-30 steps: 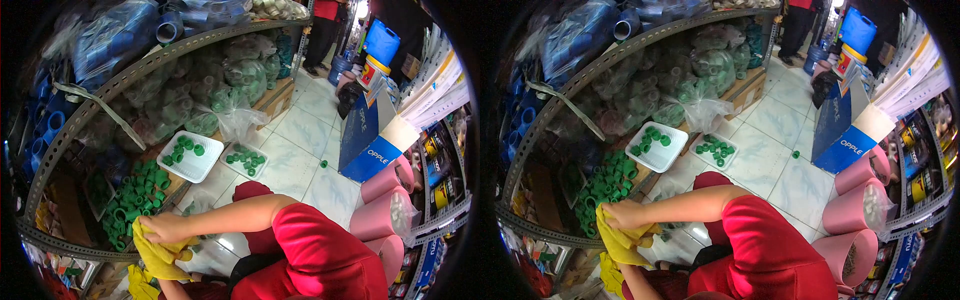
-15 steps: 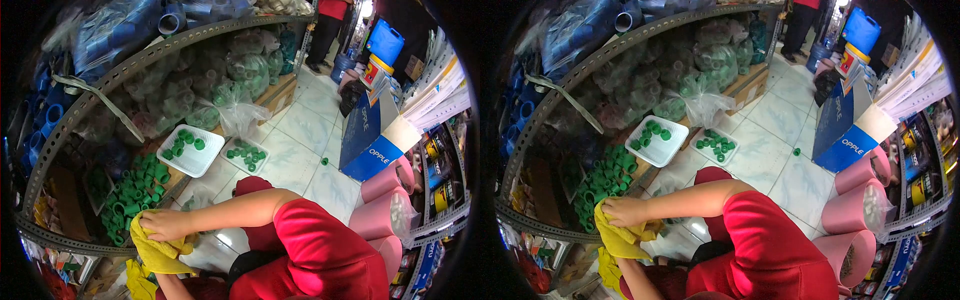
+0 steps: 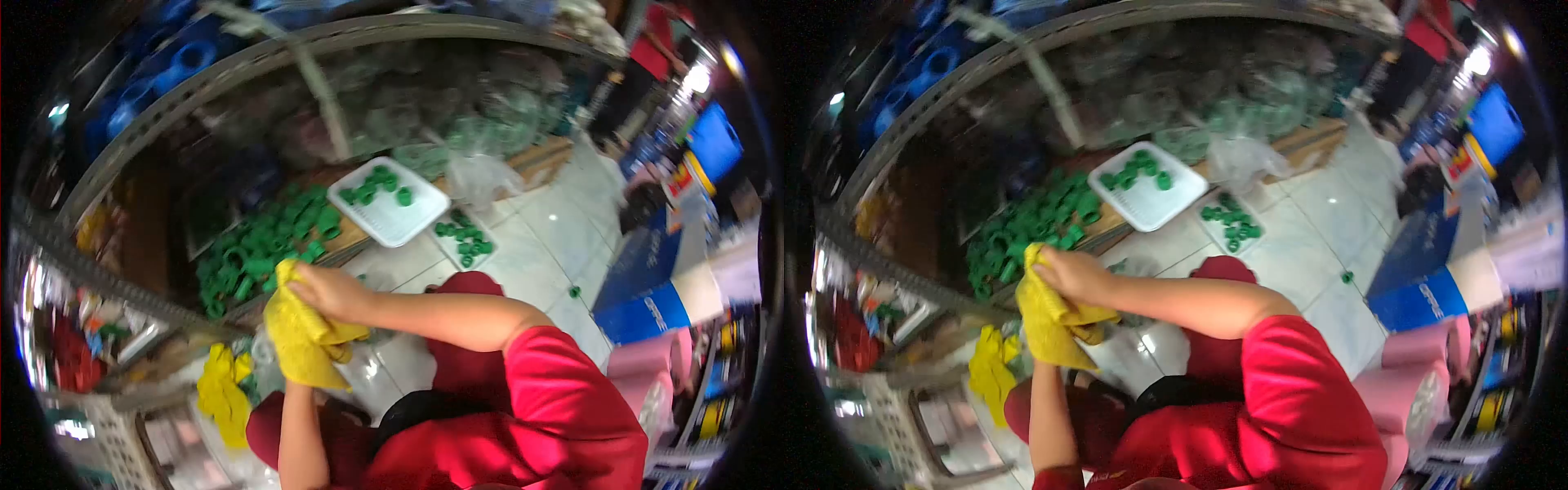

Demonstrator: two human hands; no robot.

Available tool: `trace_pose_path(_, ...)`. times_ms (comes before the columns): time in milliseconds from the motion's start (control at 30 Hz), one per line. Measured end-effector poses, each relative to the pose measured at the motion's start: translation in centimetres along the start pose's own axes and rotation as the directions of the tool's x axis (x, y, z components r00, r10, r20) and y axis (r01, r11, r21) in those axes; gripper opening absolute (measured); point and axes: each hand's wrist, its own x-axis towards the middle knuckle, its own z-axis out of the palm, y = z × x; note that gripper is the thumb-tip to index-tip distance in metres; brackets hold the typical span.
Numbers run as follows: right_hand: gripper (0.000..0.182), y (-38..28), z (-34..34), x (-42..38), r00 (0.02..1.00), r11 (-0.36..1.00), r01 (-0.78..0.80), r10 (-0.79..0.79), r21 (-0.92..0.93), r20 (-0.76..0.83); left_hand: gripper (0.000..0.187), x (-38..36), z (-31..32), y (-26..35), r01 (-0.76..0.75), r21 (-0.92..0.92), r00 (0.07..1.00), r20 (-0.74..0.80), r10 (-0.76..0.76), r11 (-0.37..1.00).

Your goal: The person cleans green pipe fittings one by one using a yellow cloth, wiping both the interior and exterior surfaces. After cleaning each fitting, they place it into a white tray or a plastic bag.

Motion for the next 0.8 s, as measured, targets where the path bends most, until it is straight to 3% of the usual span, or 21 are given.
trace_pose_path(100, 0.038, -1.1, -0.3, -0.8, 0.964, 0.959, 0.267, -0.264, -0.094, 0.043, 0.042, 0.2, -0.5, 1.7, 0.117, -0.434, 0.993, 0.042, -0.110, 0.894)
trace_pose_path(133, 0.040, -0.9, 0.0, -0.9, 0.959, 0.952, 0.281, -0.274, -0.118, 0.073, 0.042, 0.1, -0.6, 2.3, 0.133, -0.568, 0.991, 0.051, -0.126, 0.813)
trace_pose_path(233, 0.044, -0.7, -0.1, -0.6, 0.952, 0.945, 0.296, -0.279, -0.138, 0.129, 0.043, -0.1, -1.2, 4.3, 0.111, -0.881, 0.992, 0.075, -0.096, 0.459)
trace_pose_path(300, 0.045, -1.2, -0.2, -0.6, 0.953, 0.946, 0.287, -0.265, -0.150, 0.146, 0.043, -0.3, -1.6, 5.6, 0.078, -0.985, 0.997, 0.075, -0.026, 0.156)
trace_pose_path(333, 0.044, -1.5, -0.2, -0.7, 0.984, 0.983, 0.157, -0.148, -0.097, 0.096, 0.043, -0.7, -1.8, 6.3, 0.066, -0.985, 0.997, 0.060, -0.040, 0.159)
trace_pose_path(367, 0.044, -1.8, -0.1, -0.8, 0.998, 0.999, 0.023, -0.021, -0.040, 0.052, 0.044, -1.5, -2.4, 7.4, -0.038, -0.778, 0.999, -0.054, -0.007, 0.627)
trace_pose_path(400, 0.041, -1.9, 0.0, -0.3, 1.000, 0.999, 0.000, 0.000, 0.037, -0.020, 0.047, -2.1, -2.7, 7.9, -0.113, -0.357, 0.989, -0.128, 0.071, 0.927)
trace_pose_path(433, 0.041, -1.6, 0.1, 0.1, 1.000, 0.999, 0.006, -0.005, 0.046, -0.011, 0.047, -2.2, -2.2, 7.0, -0.106, -0.351, 0.989, -0.136, 0.061, 0.930)
trace_pose_path(500, 0.038, -0.3, 0.3, 0.7, 0.999, 0.974, -0.014, 0.024, 0.225, -0.042, 0.050, -1.9, -0.7, 4.5, -0.178, -0.121, 0.984, -0.035, 0.175, 0.977)
trace_pose_path(533, 0.035, 1.2, 0.8, 0.9, 0.998, 0.932, -0.068, 0.069, 0.357, 0.009, 0.043, -1.8, -1.0, 5.6, -0.291, 0.135, 0.944, -0.119, 0.307, 0.947)
trace_pose_path(567, 0.035, 1.5, 0.5, 1.1, 0.998, 0.931, -0.061, 0.060, 0.360, 0.015, 0.043, -1.6, -0.4, 5.0, -0.286, 0.142, 0.944, -0.128, 0.304, 0.948)
trace_pose_path(600, 0.034, 1.7, 0.2, 1.3, 0.983, 0.701, -0.177, 0.159, 0.691, 0.091, 0.042, -1.3, 0.6, 3.9, -0.266, -0.192, 0.954, -0.196, 0.229, 0.945)
trace_pose_path(633, 0.032, 2.0, -0.1, 1.5, 0.954, 0.347, -0.272, 0.219, 0.898, 0.204, 0.042, -1.1, 1.2, 3.4, -0.240, -0.504, 0.963, -0.234, 0.137, 0.830)
trace_pose_path(667, 0.031, 2.4, -0.4, 1.7, 0.883, -0.006, -0.396, 0.273, 0.918, 0.383, 0.039, -0.3, 0.5, 5.6, -0.118, -0.815, 0.976, -0.202, -0.087, 0.568)
trace_pose_path(700, 0.034, 2.5, -0.6, 1.6, 0.890, -0.102, -0.366, 0.252, 0.925, 0.380, 0.039, -0.1, -1.0, 7.4, -0.124, -0.810, 0.973, -0.213, -0.091, 0.572)
trace_pose_path(733, 0.035, 2.5, -0.9, 1.8, 0.909, -0.212, -0.359, 0.141, 0.909, 0.392, 0.043, 0.0, -3.3, 10.3, 0.006, -0.996, 0.999, 0.003, -0.032, 0.084)
trace_pose_path(767, 0.036, 2.4, -1.1, 2.2, 0.920, -0.319, -0.362, 0.029, 0.876, 0.391, 0.047, 0.2, -4.6, 11.6, 0.198, -0.892, 0.979, 0.157, 0.132, -0.407)
trace_pose_path(800, 0.035, 1.3, -1.4, 2.3, 0.954, -0.250, -0.300, -0.107, 0.921, 0.281, 0.047, 0.7, -5.0, 11.6, 0.256, -0.835, 0.960, 0.278, 0.028, -0.486)
